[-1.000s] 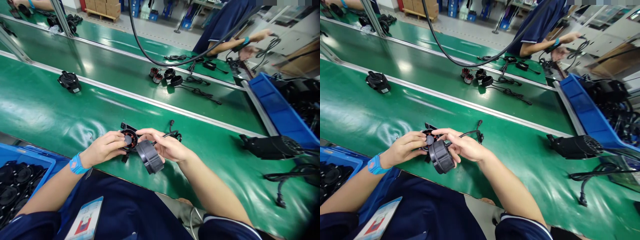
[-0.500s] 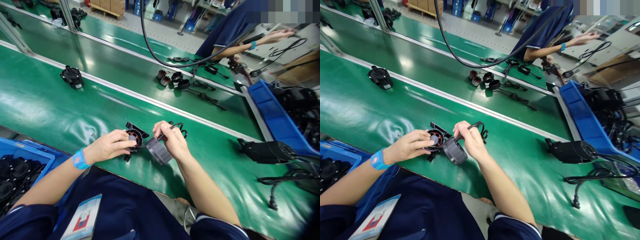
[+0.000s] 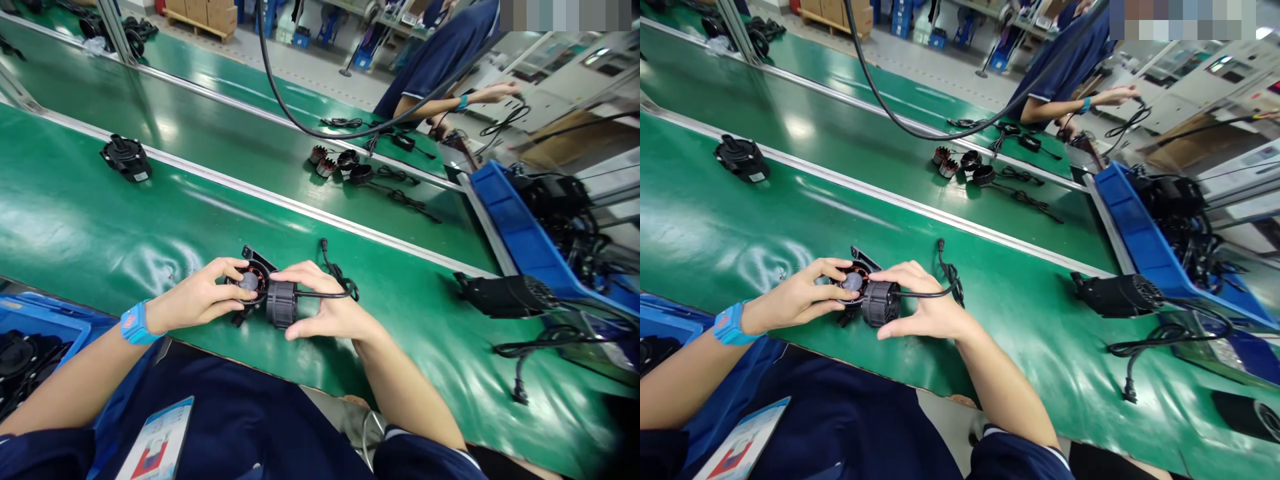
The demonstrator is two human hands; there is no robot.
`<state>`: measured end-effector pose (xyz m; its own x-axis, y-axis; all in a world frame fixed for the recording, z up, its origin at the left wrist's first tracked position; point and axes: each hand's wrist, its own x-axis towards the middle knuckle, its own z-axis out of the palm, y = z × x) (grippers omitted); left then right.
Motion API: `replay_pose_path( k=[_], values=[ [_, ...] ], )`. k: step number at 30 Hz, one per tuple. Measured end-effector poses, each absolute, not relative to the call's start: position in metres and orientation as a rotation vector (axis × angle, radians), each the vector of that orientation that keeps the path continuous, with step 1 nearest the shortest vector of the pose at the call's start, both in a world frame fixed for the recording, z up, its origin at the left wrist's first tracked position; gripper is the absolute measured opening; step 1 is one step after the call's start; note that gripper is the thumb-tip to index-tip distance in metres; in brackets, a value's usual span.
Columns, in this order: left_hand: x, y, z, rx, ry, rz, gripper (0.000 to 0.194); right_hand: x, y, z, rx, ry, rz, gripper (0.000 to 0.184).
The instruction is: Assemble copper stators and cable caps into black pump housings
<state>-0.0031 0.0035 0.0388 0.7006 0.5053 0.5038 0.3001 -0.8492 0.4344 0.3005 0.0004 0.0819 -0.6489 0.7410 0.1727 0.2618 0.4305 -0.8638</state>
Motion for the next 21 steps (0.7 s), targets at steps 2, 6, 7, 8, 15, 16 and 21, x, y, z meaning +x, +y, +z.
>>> replay_pose_path(
  k=[2, 6, 7, 8, 15, 16, 21],
  values=[
    [0.001, 0.005, 0.043, 2.550, 0.568, 0.858, 0.027, 0.291, 0.000, 0.088, -0.925, -2.085, 1.270, 0.058],
    [0.013, 0.006, 0.053, 2.510, 0.458, 0.718, 0.013, 0.268, 0.006, 0.093, -0.970, -2.035, 1.266, 0.031],
    [0.015, 0.007, 0.054, 2.507, 0.450, 0.695, 0.013, 0.263, 0.009, 0.092, -0.938, -2.043, 1.186, 0.029],
    [0.015, 0.008, 0.055, 2.503, 0.452, 0.681, 0.014, 0.258, 0.012, 0.089, -0.907, -2.032, 1.111, 0.027],
    [-0.008, 0.014, 0.051, 2.423, 0.743, 0.919, 0.017, 0.241, 0.031, 0.059, -0.896, -1.690, 1.193, 0.028],
    [-0.009, 0.012, 0.055, 2.377, 0.851, 1.047, 0.023, 0.239, 0.033, 0.058, -0.921, -1.710, 1.152, 0.028],
    [0.023, -0.005, 0.097, 2.496, 1.236, 1.232, 0.084, 0.223, 0.034, 0.064, -0.992, -1.907, 0.875, 0.033]
  ],
)
